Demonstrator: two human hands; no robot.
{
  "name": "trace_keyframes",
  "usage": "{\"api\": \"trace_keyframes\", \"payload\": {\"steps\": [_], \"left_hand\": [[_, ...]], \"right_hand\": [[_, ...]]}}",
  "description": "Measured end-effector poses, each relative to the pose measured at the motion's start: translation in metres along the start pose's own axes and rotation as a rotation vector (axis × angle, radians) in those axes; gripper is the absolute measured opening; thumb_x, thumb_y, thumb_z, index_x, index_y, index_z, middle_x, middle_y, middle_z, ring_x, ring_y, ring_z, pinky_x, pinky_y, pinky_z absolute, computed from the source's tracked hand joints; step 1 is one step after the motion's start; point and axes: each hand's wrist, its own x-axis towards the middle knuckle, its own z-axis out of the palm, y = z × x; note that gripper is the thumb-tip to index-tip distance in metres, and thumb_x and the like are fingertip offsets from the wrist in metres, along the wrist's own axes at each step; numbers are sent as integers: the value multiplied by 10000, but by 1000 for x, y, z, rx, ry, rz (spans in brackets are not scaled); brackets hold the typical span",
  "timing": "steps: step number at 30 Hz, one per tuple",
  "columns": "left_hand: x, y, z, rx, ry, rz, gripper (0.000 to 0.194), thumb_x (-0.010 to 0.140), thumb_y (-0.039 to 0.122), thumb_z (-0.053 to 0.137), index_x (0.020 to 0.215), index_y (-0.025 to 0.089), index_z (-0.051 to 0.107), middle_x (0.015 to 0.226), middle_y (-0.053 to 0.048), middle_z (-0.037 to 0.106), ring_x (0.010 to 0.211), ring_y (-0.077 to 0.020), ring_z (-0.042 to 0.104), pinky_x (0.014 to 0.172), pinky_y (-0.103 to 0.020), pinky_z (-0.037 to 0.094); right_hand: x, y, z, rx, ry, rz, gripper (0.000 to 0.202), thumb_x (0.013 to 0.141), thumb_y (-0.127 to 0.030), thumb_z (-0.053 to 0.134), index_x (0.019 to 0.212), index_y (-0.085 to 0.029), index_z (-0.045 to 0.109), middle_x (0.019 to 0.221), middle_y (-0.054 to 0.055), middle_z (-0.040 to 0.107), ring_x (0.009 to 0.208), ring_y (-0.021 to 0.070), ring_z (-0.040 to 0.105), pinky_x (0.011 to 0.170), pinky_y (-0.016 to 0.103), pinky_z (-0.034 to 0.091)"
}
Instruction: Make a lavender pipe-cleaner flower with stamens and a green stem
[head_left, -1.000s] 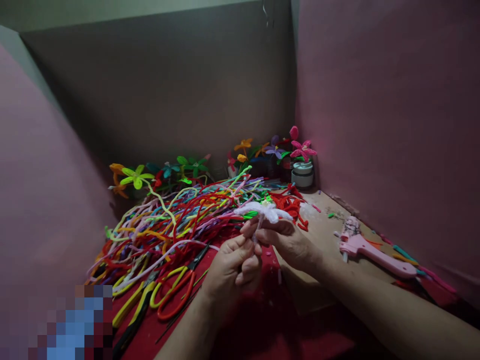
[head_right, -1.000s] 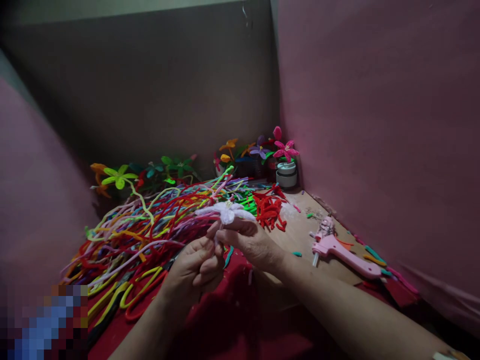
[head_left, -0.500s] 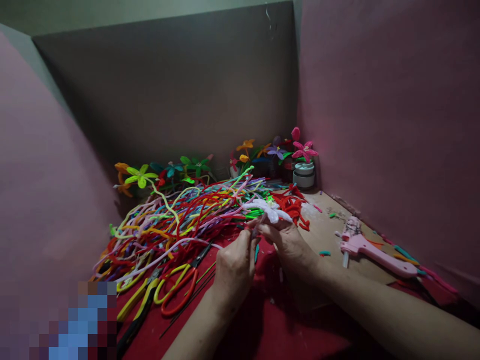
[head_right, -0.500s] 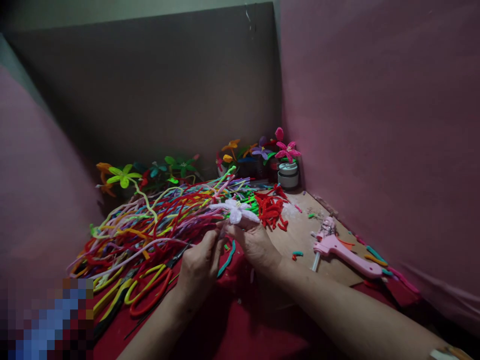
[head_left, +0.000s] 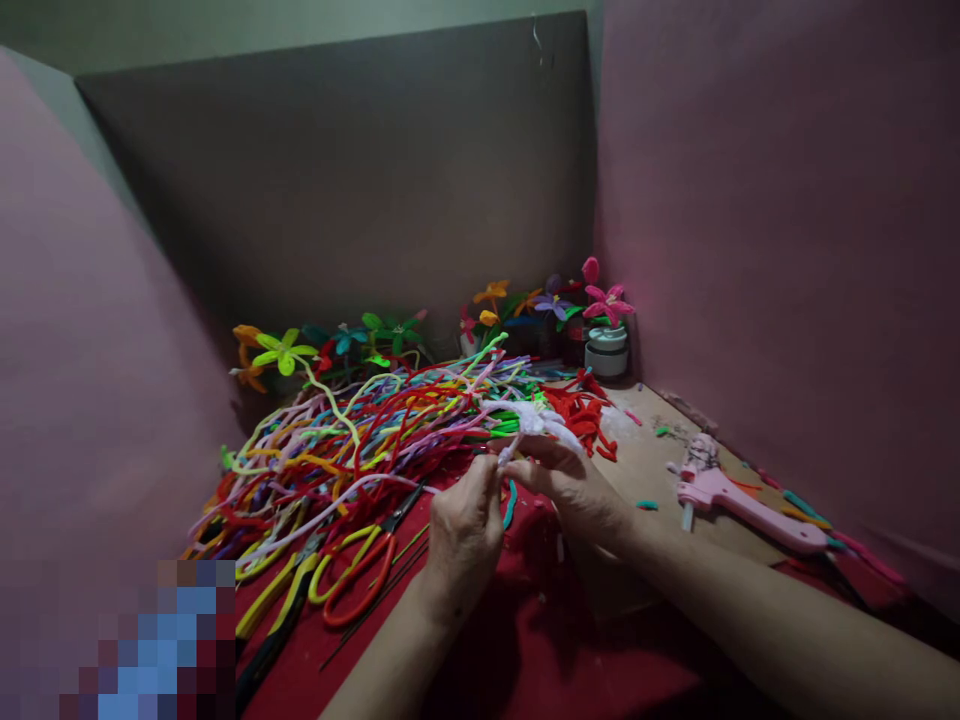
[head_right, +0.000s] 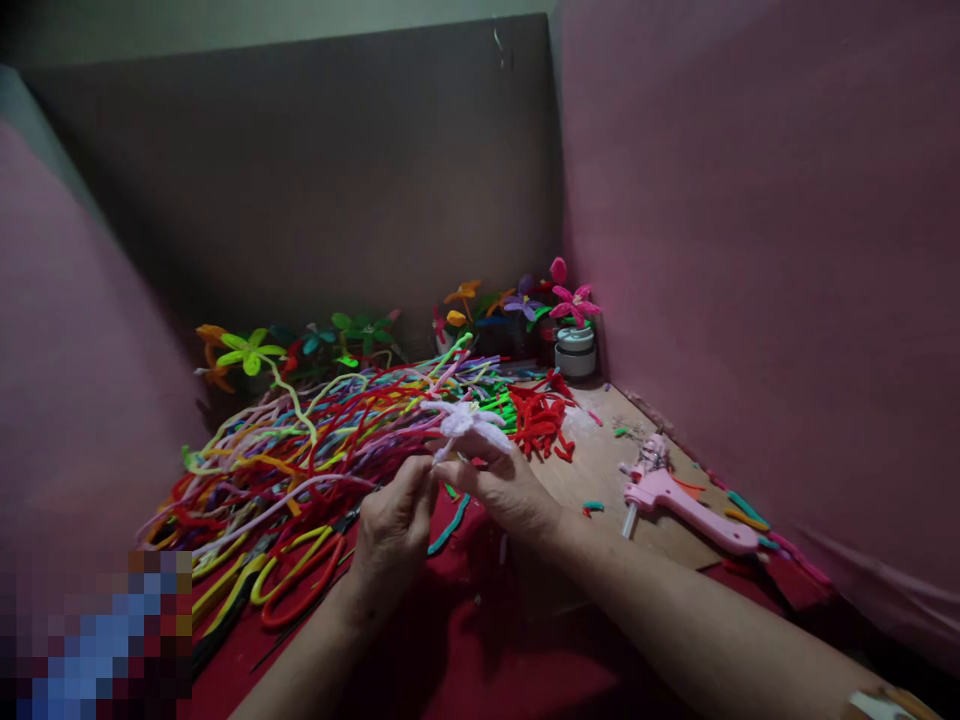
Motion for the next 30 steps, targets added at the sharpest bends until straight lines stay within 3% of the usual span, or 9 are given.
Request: {"api": "trace_keyframes", "payload": {"steps": [3, 9, 17, 25, 30], "left_hand": [[1, 1, -2, -79, -34, -98, 105, 849, 150, 418, 821, 172, 517, 610, 34, 487, 481, -70, 429, 507, -178, 346], [5, 10, -6, -408, -149, -462, 173, 859, 277, 431, 760, 178, 532, 577, 50, 407, 501, -69, 367, 494, -175, 318], [14, 19, -9, -971, -209, -881, 225, 787, 381, 539, 732, 165, 509, 473, 92, 288, 386, -32, 203, 368, -160, 160], [12, 12, -12, -1392, -350, -895, 204, 807, 344, 535, 721, 165, 490, 413, 103, 313, 304, -13, 172, 317, -142, 161], [10, 9, -12, -1553, -448, -919, 185, 803, 314, 536, 725, 147, 531, 391, 111, 289, 282, -7, 119, 282, -134, 180]], "right_hand": [[0, -1, -2, -67, -9, 12, 132, 752, -301, 625, 842, -211, 658, 757, -11, 560, 704, 108, 475, 686, 244, 387], [-1, -3, -4, -201, -19, -19, 206, 809, -361, 546, 812, -170, 622, 661, -26, 471, 586, 81, 363, 543, 222, 291], [4, 6, -7, -74, 38, 75, 218, 764, -333, 593, 917, -200, 673, 633, -14, 510, 529, 82, 337, 495, 228, 262], [2, -4, 1, 287, -38, 139, 171, 685, -273, 672, 835, -195, 703, 641, -4, 572, 537, 74, 422, 497, 211, 307], [0, -12, 4, 358, -83, 198, 142, 647, -250, 701, 774, -187, 704, 589, -12, 580, 508, 68, 452, 491, 202, 329]]}}
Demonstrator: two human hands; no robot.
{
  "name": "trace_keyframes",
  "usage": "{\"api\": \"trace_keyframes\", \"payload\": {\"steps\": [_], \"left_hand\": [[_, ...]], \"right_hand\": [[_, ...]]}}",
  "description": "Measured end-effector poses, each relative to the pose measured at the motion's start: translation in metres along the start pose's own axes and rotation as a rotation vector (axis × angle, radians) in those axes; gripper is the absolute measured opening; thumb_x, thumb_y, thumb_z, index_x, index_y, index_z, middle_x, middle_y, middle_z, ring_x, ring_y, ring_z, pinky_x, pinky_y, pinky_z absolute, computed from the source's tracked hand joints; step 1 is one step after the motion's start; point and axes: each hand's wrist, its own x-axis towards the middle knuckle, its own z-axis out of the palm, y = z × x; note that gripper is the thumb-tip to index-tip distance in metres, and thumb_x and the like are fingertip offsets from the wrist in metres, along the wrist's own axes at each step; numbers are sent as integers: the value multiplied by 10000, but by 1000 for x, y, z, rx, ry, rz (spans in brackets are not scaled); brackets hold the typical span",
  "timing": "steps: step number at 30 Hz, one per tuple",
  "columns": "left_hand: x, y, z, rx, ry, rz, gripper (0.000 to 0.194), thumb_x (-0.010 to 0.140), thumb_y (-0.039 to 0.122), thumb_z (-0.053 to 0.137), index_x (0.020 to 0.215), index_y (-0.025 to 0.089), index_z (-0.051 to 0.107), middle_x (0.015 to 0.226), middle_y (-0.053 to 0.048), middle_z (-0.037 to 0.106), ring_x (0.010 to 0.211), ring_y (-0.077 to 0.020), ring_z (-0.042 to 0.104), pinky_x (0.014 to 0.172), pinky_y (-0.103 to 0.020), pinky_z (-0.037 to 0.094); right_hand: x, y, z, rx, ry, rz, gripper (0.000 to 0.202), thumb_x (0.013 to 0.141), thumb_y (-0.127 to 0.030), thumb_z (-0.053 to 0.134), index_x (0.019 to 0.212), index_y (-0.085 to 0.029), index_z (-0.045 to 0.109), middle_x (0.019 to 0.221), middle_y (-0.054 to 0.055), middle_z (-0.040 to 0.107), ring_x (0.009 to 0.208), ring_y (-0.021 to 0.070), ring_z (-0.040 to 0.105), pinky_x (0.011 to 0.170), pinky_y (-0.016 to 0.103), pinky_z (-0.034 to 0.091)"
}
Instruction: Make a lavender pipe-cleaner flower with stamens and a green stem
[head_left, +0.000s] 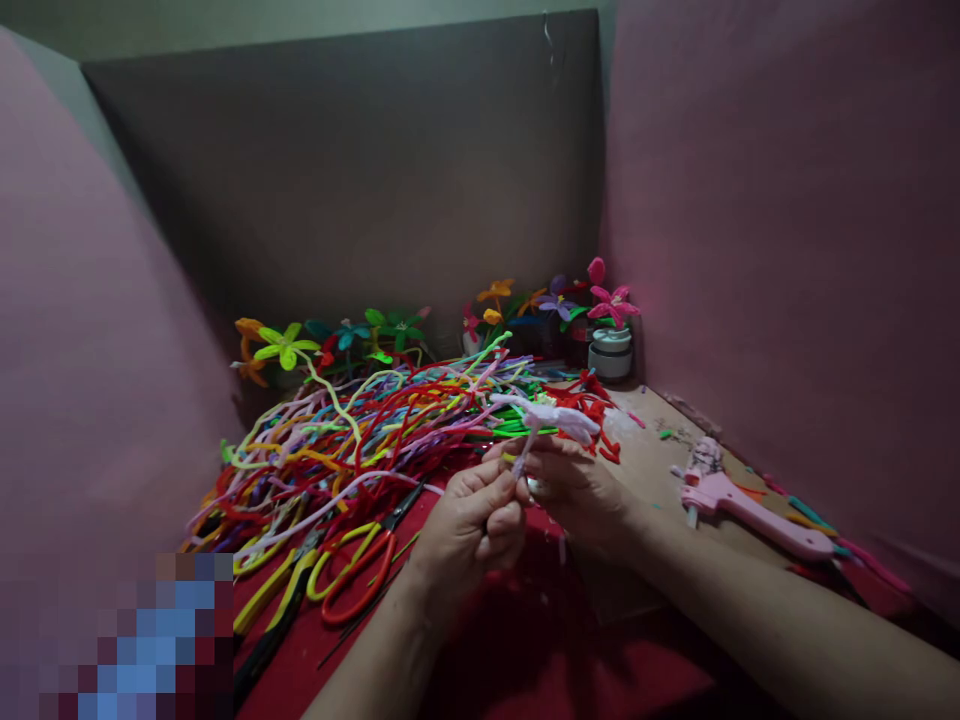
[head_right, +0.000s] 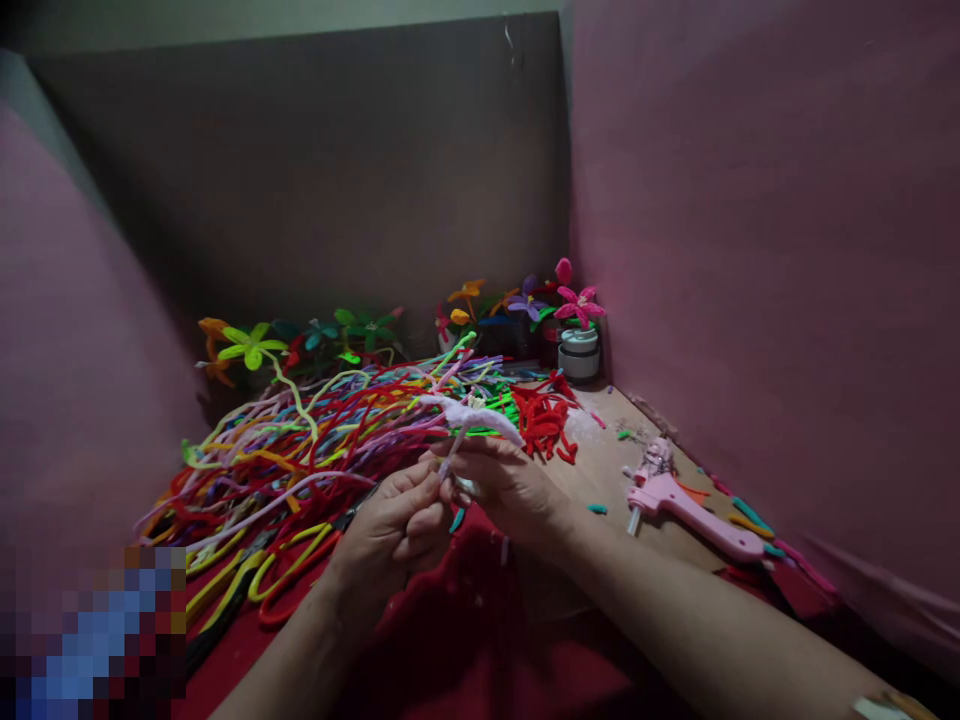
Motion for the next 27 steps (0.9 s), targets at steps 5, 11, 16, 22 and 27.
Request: {"api": "trace_keyframes", "payload": {"steps": [5, 11, 16, 22, 27], "left_hand": [[0, 2, 2, 168, 32, 15, 238, 805, 378, 520, 734, 151, 527, 406, 98, 329, 293, -14, 176, 301, -138, 182], [-3, 3, 10, 913, 358, 381, 265, 847, 384, 440, 848, 163, 587, 661, -9, 598, 538, -104, 538, 528, -220, 429], [-1, -9, 0, 1512, 457, 737, 296, 834, 298, 494, 1099, 169, 531, 970, -94, 637, 879, -195, 595, 776, -297, 439], [2, -17, -8, 1927, 483, 756, 262, 861, 249, 433, 1033, 126, 588, 753, -104, 653, 683, -195, 611, 613, -270, 418], [3, -17, -11, 1807, 460, 759, 237, 854, 165, 403, 986, 146, 600, 733, -99, 639, 676, -186, 603, 611, -259, 409]], "right_hand": [[2, 2, -6, -17, 39, -6, 131, 658, -227, 697, 779, -177, 703, 650, -1, 606, 543, 72, 474, 546, 216, 367], [7, 9, -15, -72, 148, -102, 126, 667, -217, 693, 788, -188, 707, 746, 14, 643, 606, 97, 498, 581, 234, 382], [6, 9, -10, -106, 195, -116, 136, 666, -217, 693, 800, -196, 704, 737, 6, 636, 653, 115, 517, 648, 247, 403], [2, 16, -13, -237, 287, -154, 210, 660, -324, 701, 809, -176, 693, 725, 24, 625, 594, 106, 464, 559, 237, 365], [0, 20, -17, -299, 286, -161, 182, 714, -330, 655, 840, -201, 679, 721, 10, 603, 557, 90, 412, 522, 235, 314]]}}
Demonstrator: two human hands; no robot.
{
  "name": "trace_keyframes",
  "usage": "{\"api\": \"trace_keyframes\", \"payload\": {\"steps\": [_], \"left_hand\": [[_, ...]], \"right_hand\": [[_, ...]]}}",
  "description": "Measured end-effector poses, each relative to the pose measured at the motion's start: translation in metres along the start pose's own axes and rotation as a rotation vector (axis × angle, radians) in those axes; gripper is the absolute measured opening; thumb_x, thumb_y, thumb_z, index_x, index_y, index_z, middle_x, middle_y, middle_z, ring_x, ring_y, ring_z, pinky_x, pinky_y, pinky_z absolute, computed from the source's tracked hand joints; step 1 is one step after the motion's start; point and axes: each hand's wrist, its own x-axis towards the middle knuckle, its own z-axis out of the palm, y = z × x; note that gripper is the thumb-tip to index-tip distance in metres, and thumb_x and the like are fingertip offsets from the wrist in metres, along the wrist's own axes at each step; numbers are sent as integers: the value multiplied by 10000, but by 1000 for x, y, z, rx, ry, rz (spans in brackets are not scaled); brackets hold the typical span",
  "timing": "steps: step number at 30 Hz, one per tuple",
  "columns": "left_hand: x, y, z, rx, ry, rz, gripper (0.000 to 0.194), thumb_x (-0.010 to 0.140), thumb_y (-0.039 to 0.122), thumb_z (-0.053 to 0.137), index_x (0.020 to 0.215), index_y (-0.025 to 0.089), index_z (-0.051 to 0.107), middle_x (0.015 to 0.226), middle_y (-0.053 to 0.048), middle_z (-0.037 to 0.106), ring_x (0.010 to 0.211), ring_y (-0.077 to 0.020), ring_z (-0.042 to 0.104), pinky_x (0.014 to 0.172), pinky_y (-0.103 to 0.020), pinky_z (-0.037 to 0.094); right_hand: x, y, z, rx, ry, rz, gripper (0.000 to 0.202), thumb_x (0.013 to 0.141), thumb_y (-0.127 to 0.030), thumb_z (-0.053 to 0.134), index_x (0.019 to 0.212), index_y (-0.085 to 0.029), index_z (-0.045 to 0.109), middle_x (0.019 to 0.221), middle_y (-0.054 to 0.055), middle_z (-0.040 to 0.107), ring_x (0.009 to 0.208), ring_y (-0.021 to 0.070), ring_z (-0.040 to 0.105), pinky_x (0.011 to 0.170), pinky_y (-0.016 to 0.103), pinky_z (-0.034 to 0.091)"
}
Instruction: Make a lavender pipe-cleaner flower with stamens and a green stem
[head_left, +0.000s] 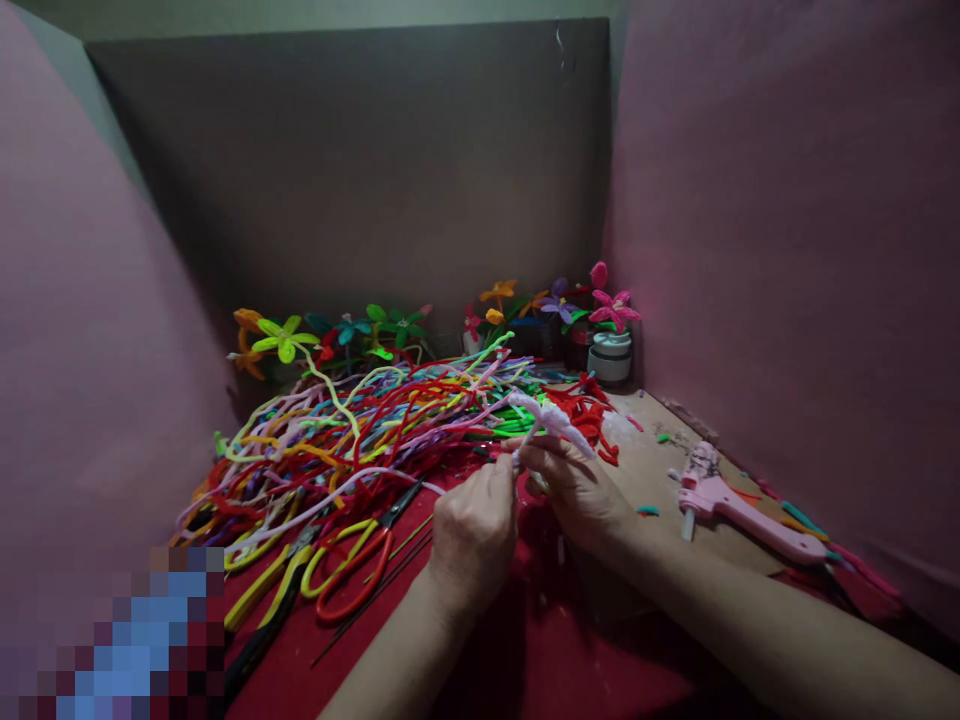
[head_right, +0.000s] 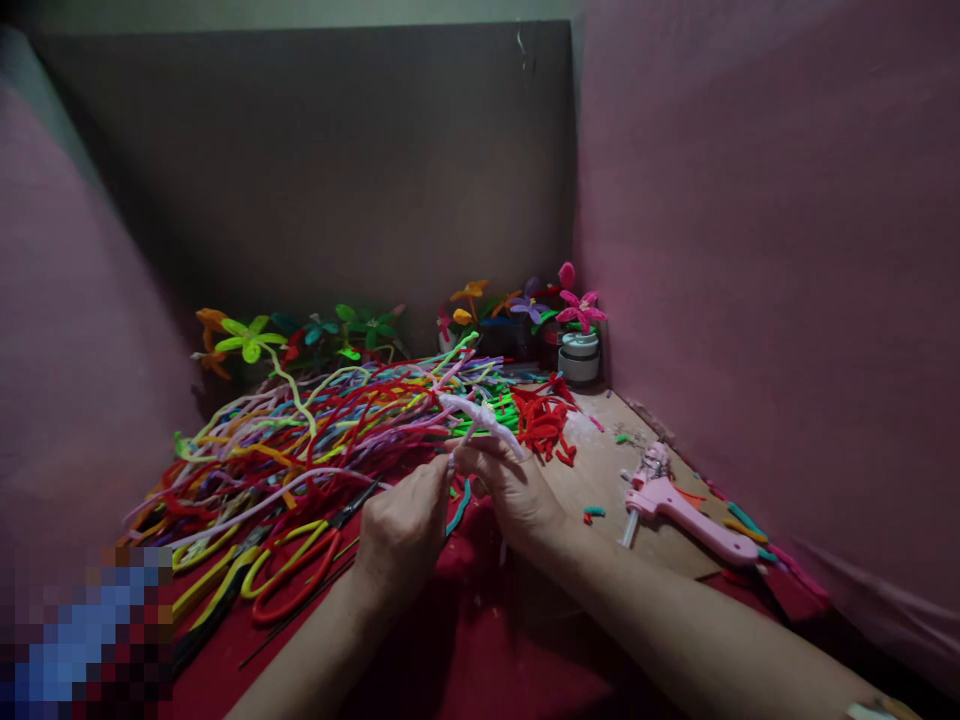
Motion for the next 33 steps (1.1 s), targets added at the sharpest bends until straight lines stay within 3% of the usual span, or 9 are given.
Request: {"api": "trace_keyframes", "payload": {"steps": [5, 9, 14, 19, 24, 28, 30, 33], "left_hand": [[4, 6, -7, -230, 46, -85, 192, 856, 157, 392, 873, 159, 583, 684, -47, 606, 591, -135, 567, 574, -226, 387], [7, 14, -18, -517, 68, -305, 137, 835, 216, 461, 794, 180, 587, 586, 17, 526, 481, -90, 459, 506, -202, 343], [12, 19, -22, -951, -77, -606, 223, 812, 361, 507, 729, 170, 586, 520, 51, 402, 448, -64, 340, 424, -183, 265], [18, 18, -25, -1379, -203, -820, 267, 720, 403, 621, 693, 154, 528, 465, 83, 356, 370, -21, 242, 364, -155, 165], [16, 9, -24, -1678, -384, -789, 202, 772, 341, 578, 734, 147, 542, 425, 90, 354, 316, -7, 181, 327, -144, 158], [14, 5, -23, -1809, -461, -758, 158, 776, 300, 567, 734, 149, 543, 422, 99, 330, 312, -9, 128, 304, -147, 171], [14, 6, -24, -1754, -456, -743, 184, 778, 326, 559, 725, 152, 536, 421, 96, 331, 314, -12, 141, 311, -153, 173], [16, 11, -26, -1460, -371, -690, 261, 784, 380, 541, 656, 155, 509, 428, 75, 357, 338, -27, 228, 347, -167, 192]], "right_hand": [[-1, -4, 4, -48, -53, -11, 187, 737, -317, 639, 864, -189, 687, 717, 10, 584, 578, 93, 402, 545, 240, 312], [-2, -8, 8, 29, -107, -4, 233, 725, -315, 659, 921, -192, 682, 731, 12, 590, 606, 99, 419, 582, 242, 337], [-1, -9, 8, 77, -99, 33, 200, 722, -302, 665, 898, -209, 689, 744, 10, 598, 603, 98, 434, 647, 261, 381], [0, -11, 8, 141, -172, 91, 196, 743, -310, 634, 893, -193, 683, 732, 14, 592, 598, 100, 454, 605, 251, 383], [-1, -14, 9, 199, -208, 103, 173, 712, -289, 661, 851, -187, 681, 688, -1, 592, 568, 82, 465, 552, 222, 357], [-3, -18, 9, 195, -237, 53, 147, 705, -280, 675, 806, -175, 683, 666, 2, 588, 584, 91, 486, 583, 234, 373], [-4, -18, 9, 171, -220, 2, 114, 708, -264, 669, 772, -169, 677, 655, 0, 580, 584, 96, 475, 581, 240, 370], [-3, -16, 8, 160, -170, -27, 110, 715, -264, 661, 788, -183, 677, 690, 1, 600, 614, 108, 482, 595, 248, 370]]}}
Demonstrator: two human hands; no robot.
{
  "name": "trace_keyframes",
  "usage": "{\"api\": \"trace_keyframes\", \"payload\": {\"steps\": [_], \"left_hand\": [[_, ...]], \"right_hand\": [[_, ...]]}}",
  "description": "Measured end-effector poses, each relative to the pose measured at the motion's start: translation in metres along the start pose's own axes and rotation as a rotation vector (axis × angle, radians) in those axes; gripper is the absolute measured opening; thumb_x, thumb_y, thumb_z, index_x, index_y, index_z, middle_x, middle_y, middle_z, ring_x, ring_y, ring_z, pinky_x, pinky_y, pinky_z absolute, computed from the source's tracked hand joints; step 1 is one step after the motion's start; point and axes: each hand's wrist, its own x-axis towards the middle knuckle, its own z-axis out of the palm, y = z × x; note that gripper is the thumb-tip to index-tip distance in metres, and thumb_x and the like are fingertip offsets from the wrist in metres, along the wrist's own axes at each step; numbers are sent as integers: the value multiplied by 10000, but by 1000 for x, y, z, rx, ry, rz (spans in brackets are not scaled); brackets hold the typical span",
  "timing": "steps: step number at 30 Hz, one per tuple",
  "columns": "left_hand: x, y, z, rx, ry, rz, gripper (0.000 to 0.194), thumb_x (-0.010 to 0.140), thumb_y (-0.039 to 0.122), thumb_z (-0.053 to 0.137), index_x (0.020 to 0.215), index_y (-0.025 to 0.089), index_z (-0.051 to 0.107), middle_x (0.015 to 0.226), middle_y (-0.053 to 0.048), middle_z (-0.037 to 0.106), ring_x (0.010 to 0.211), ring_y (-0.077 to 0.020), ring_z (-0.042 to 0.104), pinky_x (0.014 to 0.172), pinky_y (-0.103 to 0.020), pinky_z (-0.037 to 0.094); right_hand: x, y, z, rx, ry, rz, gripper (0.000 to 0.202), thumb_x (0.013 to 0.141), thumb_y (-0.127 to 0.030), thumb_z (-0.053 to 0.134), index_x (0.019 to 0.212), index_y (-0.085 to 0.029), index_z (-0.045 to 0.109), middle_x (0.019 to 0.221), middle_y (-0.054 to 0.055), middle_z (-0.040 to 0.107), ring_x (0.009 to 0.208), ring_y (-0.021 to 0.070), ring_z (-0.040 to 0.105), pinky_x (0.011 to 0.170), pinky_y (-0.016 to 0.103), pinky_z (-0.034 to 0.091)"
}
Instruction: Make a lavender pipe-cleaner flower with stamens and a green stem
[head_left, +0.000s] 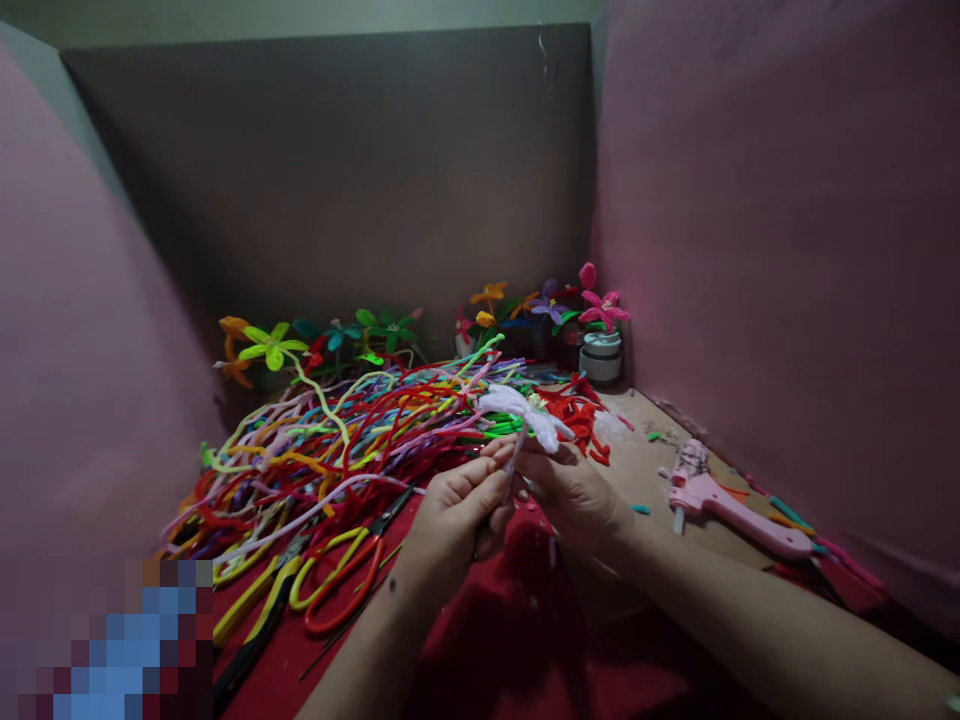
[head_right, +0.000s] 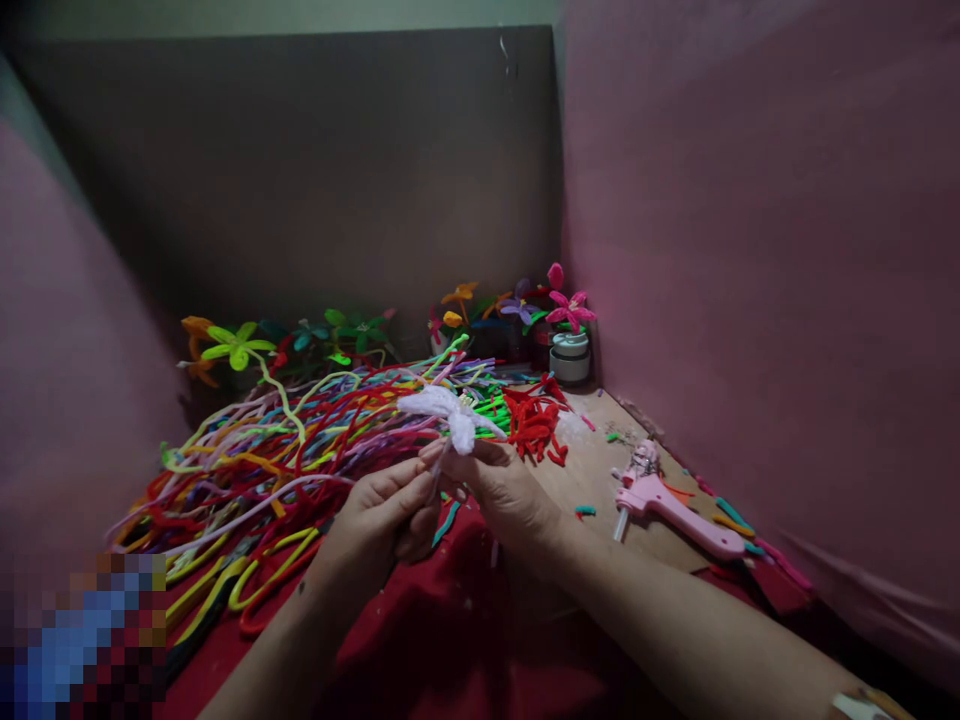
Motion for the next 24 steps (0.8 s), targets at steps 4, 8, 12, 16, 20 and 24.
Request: {"api": "trace_keyframes", "payload": {"steps": [4, 8, 12, 16, 20, 24], "left_hand": [[-3, 0, 7, 459, 234, 225, 222, 758, 346, 569, 630, 171, 523, 489, 47, 422, 426, -63, 339, 430, -190, 271], [-3, -8, 4, 744, 331, 477, 152, 764, 225, 540, 616, 194, 557, 514, 25, 475, 467, -90, 406, 504, -213, 307], [-3, -12, 0, 748, 329, 481, 134, 793, 215, 504, 680, 210, 576, 526, 34, 450, 451, -86, 374, 486, -205, 304], [-3, -10, 2, 606, 308, 391, 245, 794, 258, 517, 559, 197, 491, 506, 39, 413, 437, -80, 334, 443, -201, 285], [-3, -8, 3, 509, 286, 339, 255, 784, 278, 534, 549, 189, 489, 482, 47, 380, 425, -77, 300, 414, -203, 262], [-3, -8, 1, 452, 273, 277, 229, 779, 308, 544, 592, 177, 528, 488, 50, 379, 431, -72, 302, 406, -194, 258]], "right_hand": [[1, 3, -3, -82, 28, -43, 138, 727, -288, 652, 823, -195, 689, 789, 24, 638, 717, 137, 527, 685, 272, 394], [1, 5, -3, -153, 21, -101, 177, 706, -298, 677, 869, -229, 689, 797, 11, 645, 697, 130, 524, 660, 258, 401], [0, 2, 0, -184, -13, -119, 158, 708, -304, 677, 850, -239, 697, 804, 10, 645, 723, 134, 536, 700, 268, 417], [-2, -4, 6, -165, -51, -105, 158, 704, -348, 673, 808, -234, 705, 788, 14, 645, 751, 150, 557, 769, 303, 423], [-2, -6, 8, -148, -89, -92, 249, 700, -434, 651, 813, -219, 704, 764, 26, 641, 736, 166, 560, 727, 309, 434], [-2, -2, 7, -156, -48, -103, 260, 694, -401, 668, 874, -213, 686, 747, 24, 640, 728, 166, 564, 700, 293, 437]]}}
